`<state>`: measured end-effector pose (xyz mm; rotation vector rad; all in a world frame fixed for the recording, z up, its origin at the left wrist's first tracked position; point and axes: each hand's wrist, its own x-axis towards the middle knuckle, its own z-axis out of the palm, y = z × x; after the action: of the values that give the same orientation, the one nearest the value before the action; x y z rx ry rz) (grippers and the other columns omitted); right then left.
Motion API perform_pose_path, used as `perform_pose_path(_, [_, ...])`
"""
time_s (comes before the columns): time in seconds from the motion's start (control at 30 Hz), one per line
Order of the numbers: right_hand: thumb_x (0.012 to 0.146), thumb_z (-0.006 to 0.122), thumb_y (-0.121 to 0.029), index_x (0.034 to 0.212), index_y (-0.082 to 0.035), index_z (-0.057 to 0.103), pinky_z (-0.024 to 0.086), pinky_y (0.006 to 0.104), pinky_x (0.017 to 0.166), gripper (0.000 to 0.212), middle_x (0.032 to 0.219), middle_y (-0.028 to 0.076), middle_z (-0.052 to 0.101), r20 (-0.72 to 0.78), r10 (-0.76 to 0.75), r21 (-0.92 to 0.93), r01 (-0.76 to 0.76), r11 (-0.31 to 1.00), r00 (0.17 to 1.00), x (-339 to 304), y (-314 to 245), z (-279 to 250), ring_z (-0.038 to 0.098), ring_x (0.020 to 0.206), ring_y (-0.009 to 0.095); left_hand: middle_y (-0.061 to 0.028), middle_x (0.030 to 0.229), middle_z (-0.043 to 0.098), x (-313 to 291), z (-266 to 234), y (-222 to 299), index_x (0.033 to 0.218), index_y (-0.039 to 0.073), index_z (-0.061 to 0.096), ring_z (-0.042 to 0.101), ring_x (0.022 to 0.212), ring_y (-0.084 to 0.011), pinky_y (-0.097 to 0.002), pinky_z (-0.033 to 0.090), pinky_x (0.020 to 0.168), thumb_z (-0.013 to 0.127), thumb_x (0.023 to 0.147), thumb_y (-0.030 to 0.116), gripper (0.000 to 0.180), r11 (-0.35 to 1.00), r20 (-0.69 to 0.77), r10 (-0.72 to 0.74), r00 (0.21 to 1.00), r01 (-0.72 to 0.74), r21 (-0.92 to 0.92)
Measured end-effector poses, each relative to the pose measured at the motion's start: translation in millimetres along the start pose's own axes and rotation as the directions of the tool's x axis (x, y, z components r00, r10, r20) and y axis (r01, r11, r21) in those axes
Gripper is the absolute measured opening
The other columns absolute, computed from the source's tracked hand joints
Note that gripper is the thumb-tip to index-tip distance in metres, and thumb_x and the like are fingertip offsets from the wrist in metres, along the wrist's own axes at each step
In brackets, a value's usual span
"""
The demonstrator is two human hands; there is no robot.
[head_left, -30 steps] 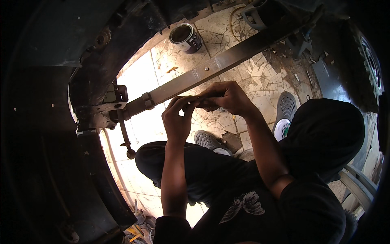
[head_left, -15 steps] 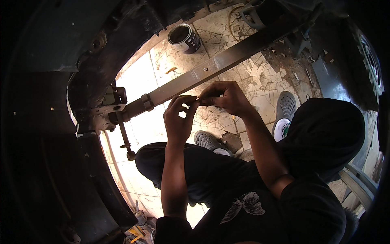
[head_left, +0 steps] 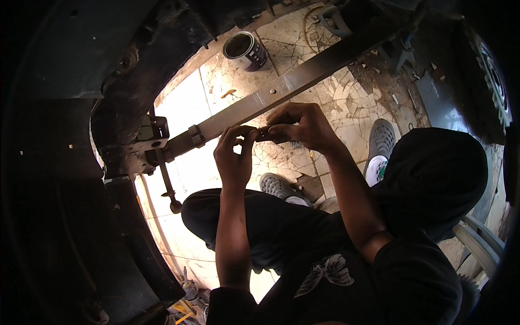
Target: The person sits on the floor under a vehicle and scrubs a metal undercarriage beam with a wire brush. They repeatedly dip the brush into a container and scrub the same section of the beam.
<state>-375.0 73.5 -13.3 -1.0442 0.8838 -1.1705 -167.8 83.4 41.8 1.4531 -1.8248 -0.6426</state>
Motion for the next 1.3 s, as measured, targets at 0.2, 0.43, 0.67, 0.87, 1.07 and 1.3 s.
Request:
perform_pose_path(0.2, [0.089, 0.085, -0.002, 0.103, 0.003, 0.079, 0.064, 0.0301, 0.081, 0.016, 0.094, 0.012, 0.081, 0.002, -0.062, -0.107, 0.062, 0.992, 0.998, -2.7, -7.1, -1.1, 0.078, 0.092, 0.017, -0.0081, 0.104, 0.079, -0.9, 1.0, 12.0, 0.106, 0.004, 0.08, 0.073, 0.09, -0.0194, -0.0309, 0.054, 0.076, 0.078, 0.096, 0.009, 0.011, 0.999, 0.047, -0.018, 0.999, 0.016, 0.036])
perform_pose_path(0.43, [0.089, 0.084, -0.002, 0.103, 0.003, 0.079, 0.063, 0.0298, 0.083, 0.016, 0.095, 0.011, 0.081, 0.039, 0.021, -0.005, -0.02, 1.0, 0.999, -4.0, -8.9, -4.0, 0.077, 0.089, 0.015, -0.0083, 0.102, 0.079, -0.5, -0.3, 9.0, 0.104, 0.003, 0.08, 0.075, 0.09, -0.0208, -0.0326, 0.055, 0.078, 0.077, 0.097, 0.01, 0.01, 0.995, 0.023, 0.006, 1.0, -0.008, 0.097])
perform_pose_path(0.67, [0.093, 0.081, -0.005, 0.106, 0.003, 0.079, 0.063, 0.0306, 0.081, 0.015, 0.097, 0.01, 0.081, 0.165, 0.056, 0.145, -0.08, 0.986, 0.985, -0.2, 5.8, -11.0, 0.077, 0.088, 0.016, -0.0081, 0.101, 0.079, -1.6, -2.3, 8.7, 0.105, 0.004, 0.079, 0.076, 0.091, -0.0196, -0.0322, 0.057, 0.081, 0.078, 0.097, 0.009, 0.01, 0.991, 0.062, -0.102, 0.993, 0.107, -0.082])
perform_pose_path(0.87, [0.095, 0.081, -0.007, 0.106, 0.004, 0.079, 0.058, 0.0268, 0.068, 0.015, 0.088, 0.008, 0.078, 0.247, -0.015, 0.275, -0.056, 0.96, 0.969, -0.7, 10.8, -8.8, 0.071, 0.077, 0.012, -0.0076, 0.103, 0.075, -1.4, -1.6, 6.7, 0.109, 0.003, 0.079, 0.073, 0.093, -0.0181, -0.0312, 0.058, 0.079, 0.078, 0.096, 0.008, 0.014, 0.999, 0.019, 0.02, 1.0, -0.02, 0.03])
perform_pose_path(1.07, [0.093, 0.08, -0.001, 0.106, 0.004, 0.078, 0.063, 0.0299, 0.076, 0.014, 0.093, 0.01, 0.08, 0.235, 0.004, 0.235, -0.061, 0.97, 0.972, -1.0, 10.8, -4.3, 0.075, 0.084, 0.014, -0.0076, 0.1, 0.076, -1.8, 2.4, 7.1, 0.11, 0.003, 0.078, 0.074, 0.092, -0.0153, -0.0297, 0.059, 0.08, 0.079, 0.095, 0.005, 0.015, 0.992, -0.031, -0.036, 0.999, 0.032, -0.119])
perform_pose_path(1.3, [0.095, 0.081, -0.006, 0.107, 0.004, 0.079, 0.055, 0.0255, 0.063, 0.016, 0.083, 0.006, 0.076, 0.198, -0.016, 0.278, -0.04, 0.96, 0.98, -1.8, 6.3, 2.6, 0.068, 0.071, 0.01, -0.0076, 0.102, 0.08, -5.7, 2.2, 8.2, 0.11, 0.001, 0.076, 0.075, 0.09, -0.0131, -0.0277, 0.059, 0.081, 0.077, 0.098, 0.006, 0.013, 0.98, -0.024, -0.128, 0.991, 0.123, -0.159])
